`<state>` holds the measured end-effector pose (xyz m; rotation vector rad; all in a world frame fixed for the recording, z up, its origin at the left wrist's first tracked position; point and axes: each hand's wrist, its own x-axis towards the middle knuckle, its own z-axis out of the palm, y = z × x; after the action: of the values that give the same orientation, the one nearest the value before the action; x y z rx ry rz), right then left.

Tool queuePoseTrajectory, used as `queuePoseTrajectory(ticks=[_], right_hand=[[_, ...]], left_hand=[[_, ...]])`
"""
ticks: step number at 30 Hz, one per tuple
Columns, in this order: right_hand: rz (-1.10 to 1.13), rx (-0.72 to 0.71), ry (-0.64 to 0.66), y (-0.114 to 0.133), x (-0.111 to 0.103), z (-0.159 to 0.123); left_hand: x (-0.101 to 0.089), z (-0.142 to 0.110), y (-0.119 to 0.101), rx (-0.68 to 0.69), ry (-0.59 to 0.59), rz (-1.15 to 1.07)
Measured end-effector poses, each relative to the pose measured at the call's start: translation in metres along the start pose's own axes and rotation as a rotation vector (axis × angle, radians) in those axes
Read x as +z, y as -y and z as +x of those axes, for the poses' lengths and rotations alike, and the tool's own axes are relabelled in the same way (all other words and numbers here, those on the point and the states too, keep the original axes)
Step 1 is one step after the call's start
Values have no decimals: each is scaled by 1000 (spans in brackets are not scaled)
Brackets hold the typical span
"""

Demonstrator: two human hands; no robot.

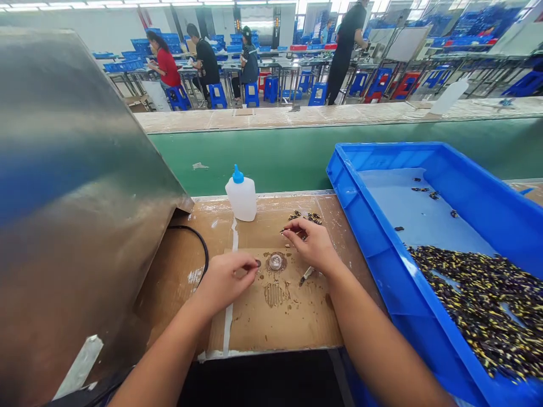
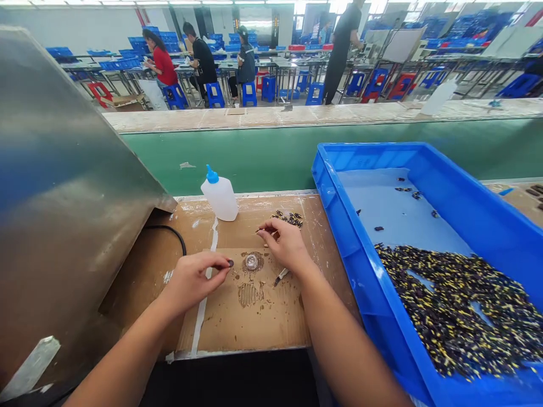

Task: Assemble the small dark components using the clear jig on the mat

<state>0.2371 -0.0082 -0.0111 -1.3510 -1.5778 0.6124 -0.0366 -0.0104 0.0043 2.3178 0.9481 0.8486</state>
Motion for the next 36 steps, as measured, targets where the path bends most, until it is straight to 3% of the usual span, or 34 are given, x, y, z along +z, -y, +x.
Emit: queuePoseTrajectory(ticks=[3, 5, 12, 15, 21, 25, 28, 32, 36], right_hand=[[427, 55, 72, 19, 1, -6], [635, 77, 169, 30, 1, -9], [763, 159, 277, 47, 8, -16], [732, 148, 308, 49, 12, -18], [532, 98, 325, 48, 15, -23], [566, 111, 349, 50, 14, -22], [564, 107, 251, 46, 6, -18], [214, 29, 101, 34, -13, -13], [-91, -12, 189, 30, -29, -12]], left_hand=[[6, 23, -4, -280, -136, -472], [14, 34, -6, -387, -206, -731], [32, 35, -9, -577, -346, -1220], [30, 31, -9, -600, -369, -1234], [32, 22, -4, -585, -347, -1044], [31, 19, -5, -591, -382, -994], [28, 19, -6, -574, -422, -1043], [22, 18, -6, -537, -451, -1096], [19, 16, -5, -492, -468, -1112]])
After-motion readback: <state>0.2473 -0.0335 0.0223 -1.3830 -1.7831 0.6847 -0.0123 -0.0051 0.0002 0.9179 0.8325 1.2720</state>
